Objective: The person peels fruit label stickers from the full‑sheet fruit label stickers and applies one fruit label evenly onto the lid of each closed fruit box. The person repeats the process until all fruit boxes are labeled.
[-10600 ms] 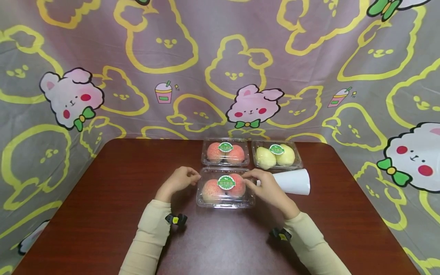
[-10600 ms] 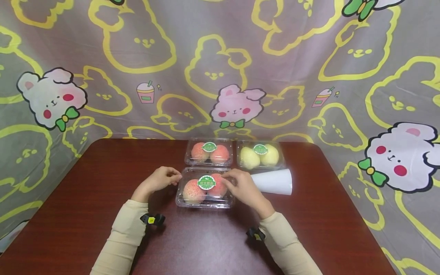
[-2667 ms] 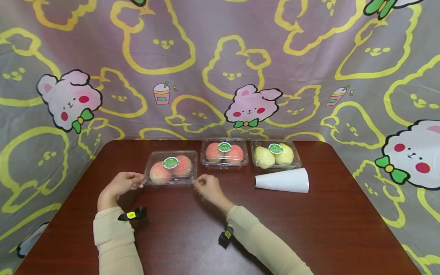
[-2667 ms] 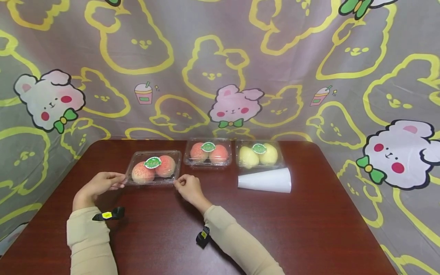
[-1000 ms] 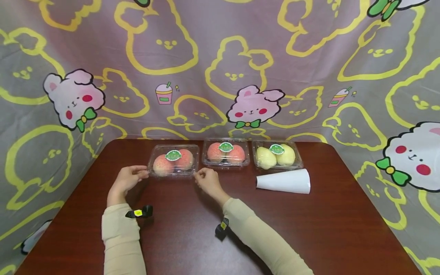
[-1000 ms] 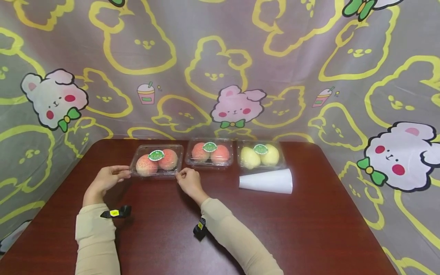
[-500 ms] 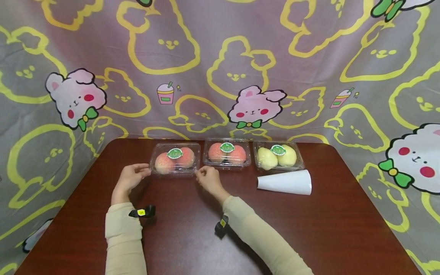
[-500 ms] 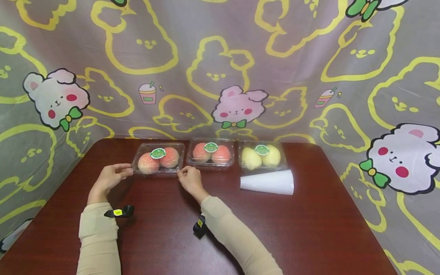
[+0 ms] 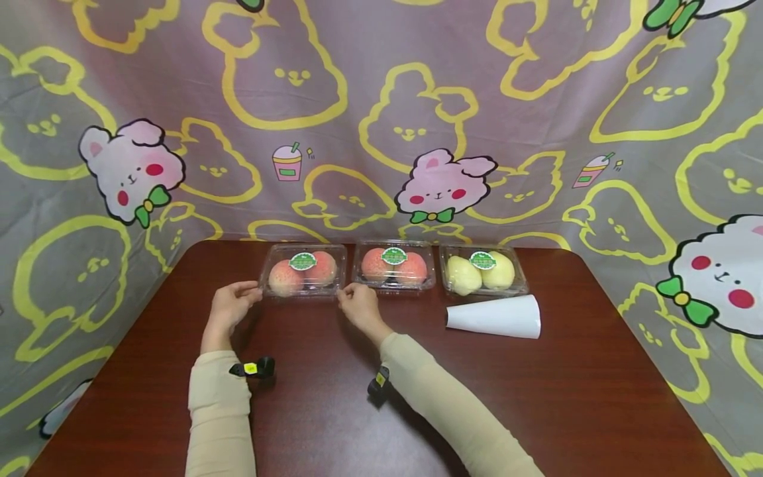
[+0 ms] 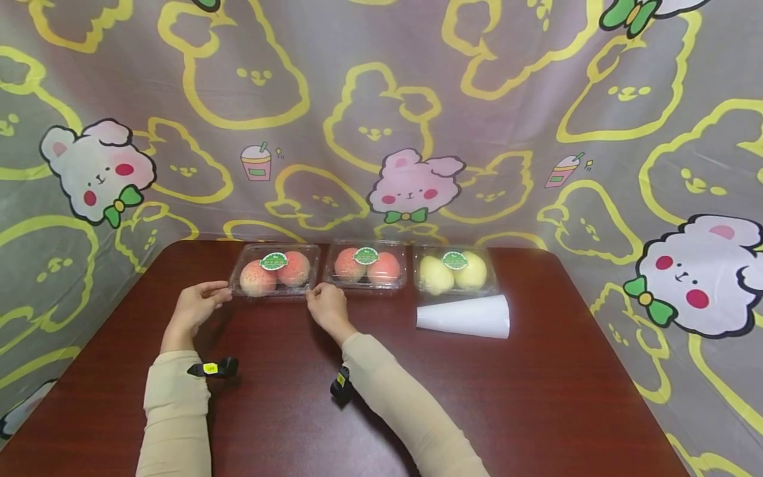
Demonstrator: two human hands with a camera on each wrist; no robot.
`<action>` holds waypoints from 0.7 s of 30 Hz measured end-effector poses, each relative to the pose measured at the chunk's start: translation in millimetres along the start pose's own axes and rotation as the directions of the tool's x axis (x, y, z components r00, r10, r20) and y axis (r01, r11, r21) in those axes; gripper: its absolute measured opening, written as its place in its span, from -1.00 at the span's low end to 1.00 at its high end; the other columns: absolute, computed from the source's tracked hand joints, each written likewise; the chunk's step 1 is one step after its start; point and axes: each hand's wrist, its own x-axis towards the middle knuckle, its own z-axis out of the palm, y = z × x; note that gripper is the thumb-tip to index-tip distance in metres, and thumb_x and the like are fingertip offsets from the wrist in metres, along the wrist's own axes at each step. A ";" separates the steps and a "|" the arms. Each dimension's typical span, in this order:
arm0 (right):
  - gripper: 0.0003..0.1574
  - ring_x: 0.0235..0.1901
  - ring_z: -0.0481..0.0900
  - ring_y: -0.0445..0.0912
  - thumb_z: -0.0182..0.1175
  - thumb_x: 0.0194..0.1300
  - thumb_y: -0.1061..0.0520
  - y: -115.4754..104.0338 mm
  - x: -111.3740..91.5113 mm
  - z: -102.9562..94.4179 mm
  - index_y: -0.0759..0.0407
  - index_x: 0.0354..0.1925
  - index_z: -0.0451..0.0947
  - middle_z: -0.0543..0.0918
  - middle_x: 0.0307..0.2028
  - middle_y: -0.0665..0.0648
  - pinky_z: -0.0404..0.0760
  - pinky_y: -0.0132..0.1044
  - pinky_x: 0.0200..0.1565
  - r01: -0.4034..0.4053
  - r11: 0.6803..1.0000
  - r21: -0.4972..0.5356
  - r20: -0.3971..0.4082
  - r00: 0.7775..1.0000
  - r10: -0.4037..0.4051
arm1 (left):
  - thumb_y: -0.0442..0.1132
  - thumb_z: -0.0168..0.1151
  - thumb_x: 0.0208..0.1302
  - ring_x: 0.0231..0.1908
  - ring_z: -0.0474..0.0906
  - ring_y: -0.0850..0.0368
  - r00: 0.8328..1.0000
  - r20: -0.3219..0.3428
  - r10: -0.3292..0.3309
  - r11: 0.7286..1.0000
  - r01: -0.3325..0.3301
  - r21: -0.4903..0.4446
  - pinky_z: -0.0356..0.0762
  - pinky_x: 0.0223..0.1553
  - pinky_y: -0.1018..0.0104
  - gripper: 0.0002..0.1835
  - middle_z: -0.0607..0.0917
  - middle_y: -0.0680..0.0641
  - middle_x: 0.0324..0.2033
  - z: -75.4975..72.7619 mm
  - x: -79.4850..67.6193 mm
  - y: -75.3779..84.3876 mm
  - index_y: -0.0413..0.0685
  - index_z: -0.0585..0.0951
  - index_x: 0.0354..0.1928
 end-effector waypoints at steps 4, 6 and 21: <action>-0.75 -0.43 0.75 -0.01 0.18 0.29 0.11 -3.3 2.4 1.5 0.29 -0.33 0.67 0.78 -0.47 0.19 0.58 -0.36 -0.33 -0.011 1.000 -0.008 0.019 1.000 0.011 | -0.25 0.04 0.42 -0.01 0.62 -0.04 0.996 -0.078 -0.039 0.999 0.036 -0.040 0.47 -0.16 0.43 -0.60 0.61 -0.38 0.09 6.6 1.8 1.2 -0.32 0.47 0.21; -0.74 -0.41 0.76 -0.01 0.18 0.30 0.10 -4.5 3.2 2.2 0.29 -0.28 0.66 0.78 -0.45 0.19 0.60 -0.34 -0.30 -0.017 1.000 -0.004 0.031 0.999 0.018 | -0.25 0.03 0.43 0.07 0.57 -0.14 0.992 -0.115 -0.055 0.997 0.049 -0.058 0.48 -0.10 0.32 -0.60 0.61 -0.38 0.09 10.1 3.3 2.5 -0.31 0.48 0.21; -0.70 -0.42 0.74 -0.01 0.17 0.30 0.11 -8.4 4.9 0.8 0.34 -0.19 0.65 0.77 -0.44 0.22 0.60 -0.32 -0.27 -0.021 1.000 0.001 0.068 0.997 0.021 | -0.26 0.03 0.42 0.15 0.53 -0.15 0.984 -0.163 -0.069 0.994 0.053 -0.097 0.50 0.09 0.11 -0.57 0.56 -0.37 0.16 15.9 7.6 5.0 -0.30 0.44 0.25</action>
